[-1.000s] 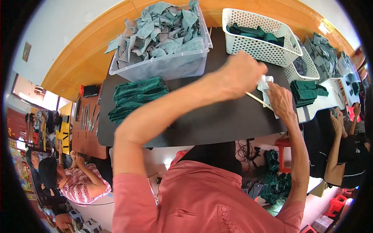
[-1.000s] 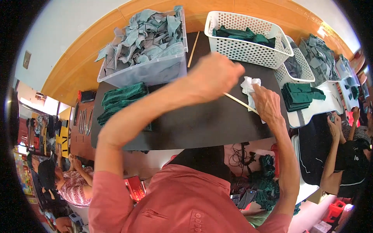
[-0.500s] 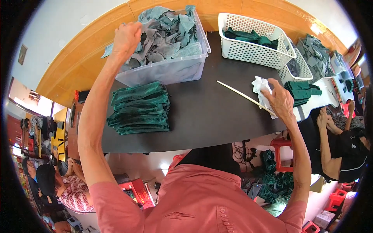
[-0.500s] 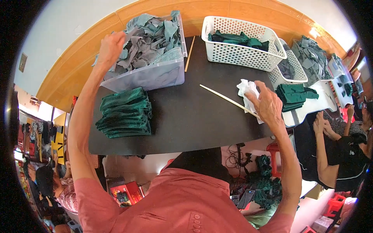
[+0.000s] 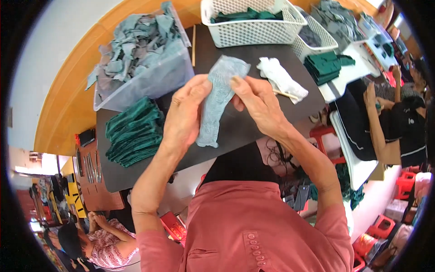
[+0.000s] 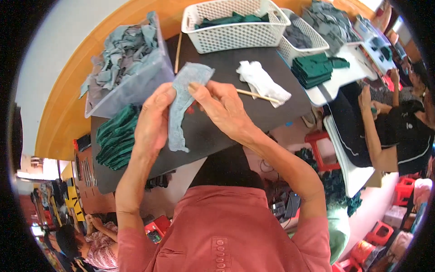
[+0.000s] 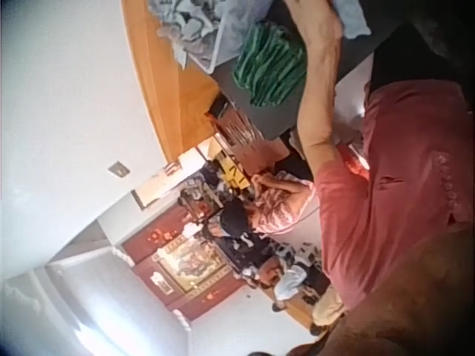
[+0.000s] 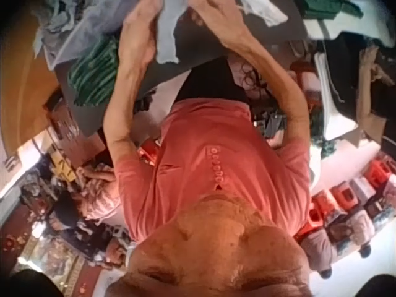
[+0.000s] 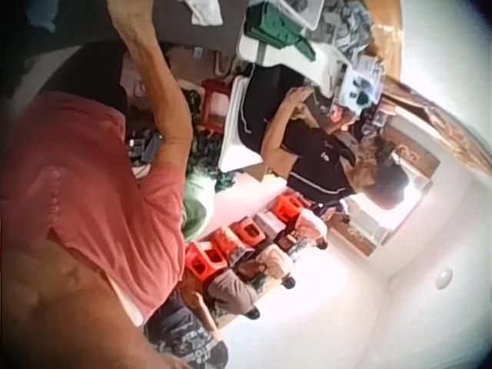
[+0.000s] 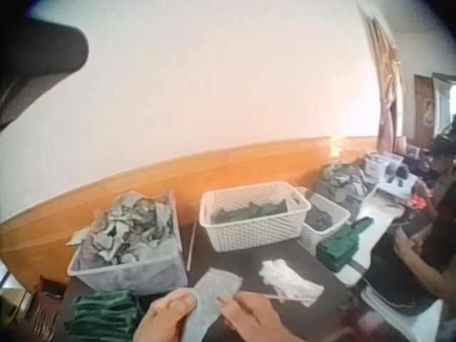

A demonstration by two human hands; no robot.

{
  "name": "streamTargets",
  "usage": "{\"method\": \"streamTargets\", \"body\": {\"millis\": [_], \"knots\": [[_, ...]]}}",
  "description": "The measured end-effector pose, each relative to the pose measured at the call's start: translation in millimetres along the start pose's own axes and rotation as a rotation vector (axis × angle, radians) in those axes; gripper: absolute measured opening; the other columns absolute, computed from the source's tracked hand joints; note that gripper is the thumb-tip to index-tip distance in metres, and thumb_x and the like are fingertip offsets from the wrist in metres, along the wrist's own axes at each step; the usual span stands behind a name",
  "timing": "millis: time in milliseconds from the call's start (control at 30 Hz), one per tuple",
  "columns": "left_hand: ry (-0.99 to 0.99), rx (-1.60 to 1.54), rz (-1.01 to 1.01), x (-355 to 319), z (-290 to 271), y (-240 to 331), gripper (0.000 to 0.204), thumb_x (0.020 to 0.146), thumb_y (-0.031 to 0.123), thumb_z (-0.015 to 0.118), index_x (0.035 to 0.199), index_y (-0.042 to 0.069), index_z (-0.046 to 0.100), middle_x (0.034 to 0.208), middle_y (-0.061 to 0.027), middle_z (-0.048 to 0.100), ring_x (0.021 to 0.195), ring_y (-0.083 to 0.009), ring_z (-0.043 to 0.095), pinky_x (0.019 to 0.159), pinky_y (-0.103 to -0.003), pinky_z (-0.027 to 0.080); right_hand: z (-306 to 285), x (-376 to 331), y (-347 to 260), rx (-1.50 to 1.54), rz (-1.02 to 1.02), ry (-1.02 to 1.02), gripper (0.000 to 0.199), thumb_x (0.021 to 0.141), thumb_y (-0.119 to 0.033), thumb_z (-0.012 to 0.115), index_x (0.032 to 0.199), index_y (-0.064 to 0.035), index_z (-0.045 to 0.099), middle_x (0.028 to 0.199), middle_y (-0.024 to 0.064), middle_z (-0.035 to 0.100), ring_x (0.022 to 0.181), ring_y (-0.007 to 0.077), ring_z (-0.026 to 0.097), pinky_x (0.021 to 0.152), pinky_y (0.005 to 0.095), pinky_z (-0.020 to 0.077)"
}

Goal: Turning sewn fabric strips inside out using a wooden stick as a turning tool.

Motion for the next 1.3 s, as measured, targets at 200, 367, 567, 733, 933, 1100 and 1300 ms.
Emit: {"method": "streamTargets", "body": {"millis": [200,367,567,733,933,1100,1300], "knots": [[0.21,0.544,0.384,-17.0,15.7,-29.6,0.02,0.086,0.01,0.054,0.104,0.001,0.053,0.091,-0.005,0.054,0.081,-0.0132,0.051,0.073,-0.027,0.042,-21.4,-12.7,30.3,0.298,0.068,0.284,0.013,0.091,-0.012,0.055,0.091,-0.0007,0.062,0.064,-0.0032,0.049,0.049,0.002,0.035,0.041,0.0205,0.0258],[0.13,1.135,0.662,-26.7,35.8,-44.9,0.029,0.072,0.006,0.067,0.098,0.001,0.054,0.085,-0.0107,0.054,0.079,-0.0286,0.052,0.074,-0.037,0.043,-22.2,-16.2,39.8,0.146,0.021,0.313,0.017,0.089,-0.014,0.057,0.092,0.0017,0.061,0.072,-0.0014,0.058,0.06,0.0047,0.048,0.053,0.0212,0.0404],[0.105,0.716,0.332,-10.0,11.3,-70.8,0.009,0.08,0.006,0.061,0.087,0.0,0.058,0.07,-0.004,0.058,0.067,-0.0147,0.053,0.065,-0.029,0.044,-18.5,-12.5,52.7,0.196,0.173,0.197,0.022,0.09,-0.021,0.057,0.092,0.0004,0.062,0.071,-0.0015,0.055,0.062,0.0044,0.046,0.052,0.0207,0.0393],[0.087,0.418,0.11,-5.1,11.6,-71.9,0.011,0.088,0.011,0.056,0.088,0.001,0.06,0.069,0.0011,0.056,0.064,-0.0039,0.048,0.056,-0.022,0.039,-15.1,-12.0,56.3,0.388,0.206,0.183,0.024,0.092,-0.025,0.056,0.098,-0.0024,0.061,0.076,-0.0015,0.052,0.065,0.0047,0.046,0.059,0.019,0.0415],[0.127,0.49,0.159,-4.8,8.9,-58.5,0.013,0.09,0.013,0.055,0.09,0.002,0.061,0.071,0.0015,0.057,0.063,-0.0038,0.047,0.055,-0.019,0.037,-11.7,-8.1,58.5,0.326,0.181,0.161,0.028,0.094,-0.024,0.053,0.109,-0.0001,0.057,0.084,-0.0001,0.052,0.074,0.0051,0.048,0.063,0.0198,0.0454],[0.066,0.388,0.185,-3.6,6.3,-67.5,0.016,0.092,0.019,0.054,0.091,0.004,0.062,0.069,0.0019,0.055,0.061,-0.0033,0.045,0.054,-0.018,0.035,-13.0,-3.1,63.1,0.336,0.146,0.192,0.033,0.093,-0.027,0.053,0.108,0.0022,0.057,0.078,0.0018,0.054,0.064,0.0073,0.05,0.057,0.0194,0.0437],[0.046,0.31,0.087,1.3,-2.9,-76.4,0.016,0.093,0.019,0.055,0.089,0.005,0.062,0.07,0.0033,0.055,0.061,-0.0021,0.044,0.053,-0.018,0.034,-10.9,-5.4,57.1,0.384,0.119,0.141,0.03,0.092,-0.025,0.054,0.106,0.0014,0.059,0.079,0.0023,0.056,0.07,0.0077,0.052,0.06,0.02,0.0443]]}}
Point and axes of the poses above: each hand's wrist, its own x-axis towards the middle knuckle, its own z-axis out of the palm, y = z × x, the point moved 5 cm from there along x, towards the middle knuckle
